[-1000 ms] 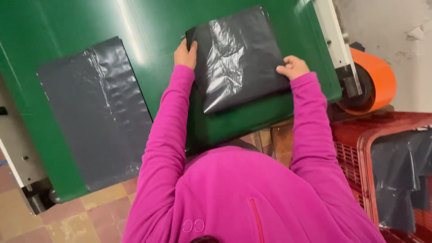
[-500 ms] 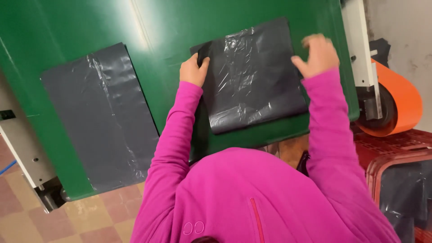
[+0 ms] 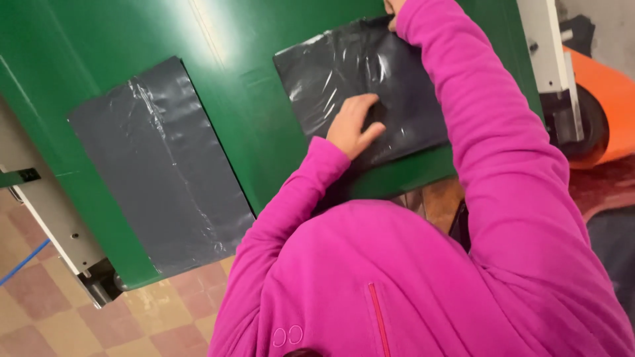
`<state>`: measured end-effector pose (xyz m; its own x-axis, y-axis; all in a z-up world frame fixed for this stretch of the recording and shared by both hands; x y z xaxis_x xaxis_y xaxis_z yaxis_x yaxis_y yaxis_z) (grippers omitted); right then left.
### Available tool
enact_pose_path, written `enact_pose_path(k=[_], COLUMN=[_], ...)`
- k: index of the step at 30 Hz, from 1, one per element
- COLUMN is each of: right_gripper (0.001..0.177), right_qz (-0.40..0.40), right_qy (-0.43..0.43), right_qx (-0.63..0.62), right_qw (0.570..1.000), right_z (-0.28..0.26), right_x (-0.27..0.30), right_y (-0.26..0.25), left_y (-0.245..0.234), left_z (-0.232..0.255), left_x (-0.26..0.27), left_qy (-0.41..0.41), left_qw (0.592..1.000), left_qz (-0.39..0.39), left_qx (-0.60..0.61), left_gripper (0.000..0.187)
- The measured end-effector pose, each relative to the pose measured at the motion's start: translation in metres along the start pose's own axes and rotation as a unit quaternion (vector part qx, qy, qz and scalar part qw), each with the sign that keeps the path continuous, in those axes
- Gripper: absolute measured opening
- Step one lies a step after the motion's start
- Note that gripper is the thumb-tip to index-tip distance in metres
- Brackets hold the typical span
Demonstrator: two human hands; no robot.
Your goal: Folding black plastic bags on a conveyor belt and placing them into a crate.
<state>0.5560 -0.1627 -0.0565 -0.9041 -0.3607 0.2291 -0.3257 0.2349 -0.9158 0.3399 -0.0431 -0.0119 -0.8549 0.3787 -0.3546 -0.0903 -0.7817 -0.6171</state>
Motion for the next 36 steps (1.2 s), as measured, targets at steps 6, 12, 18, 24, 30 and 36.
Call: enact_pose_path(k=[6, 12, 18, 24, 30, 36], right_gripper=[0.02, 0.017, 0.026, 0.023, 0.033, 0.073], right_qz=[0.163, 0.288, 0.276, 0.242, 0.246, 0.167], right_qy=[-0.099, -0.134, -0.093, -0.113, -0.103, -0.081], right_qx=[-0.061, -0.054, -0.043, -0.022, -0.042, -0.138], right_qw=[0.98, 0.947, 0.955, 0.963, 0.963, 0.973], right_z=[-0.033, -0.042, -0.014, -0.034, -0.09, -0.081], right_x=[0.113, 0.273, 0.308, 0.312, 0.268, 0.212], right_y=[-0.06, -0.058, -0.011, -0.024, -0.011, 0.076], left_y=[0.026, 0.038, 0.011, -0.085, 0.058, 0.063], left_z=[-0.082, -0.118, -0.135, 0.042, 0.03, 0.021], left_x=[0.045, 0.138, 0.18, 0.079, 0.033, 0.05], left_qy=[-0.2, -0.4, -0.323, -0.155, -0.015, -0.043], left_qw=[0.842, 0.462, 0.716, 0.96, 0.957, 0.953], left_qz=[0.139, 0.271, 0.286, 0.13, -0.058, -0.133], left_qx=[0.482, 0.744, 0.548, -0.193, -0.283, -0.27], left_gripper=[0.077, 0.111, 0.073, 0.061, 0.071, 0.073])
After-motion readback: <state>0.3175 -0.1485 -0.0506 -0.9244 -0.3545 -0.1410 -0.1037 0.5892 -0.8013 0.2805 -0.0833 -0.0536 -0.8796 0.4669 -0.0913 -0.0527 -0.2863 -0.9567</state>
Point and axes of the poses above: each hand's wrist, its own x-axis away from the middle knuckle, its own y-axis out of the palm, z = x × y, the point moved 10 cm from there along -x, towards the middle knuckle, and after that the axes turned 10 degrees about y, right-handed, at the moved point
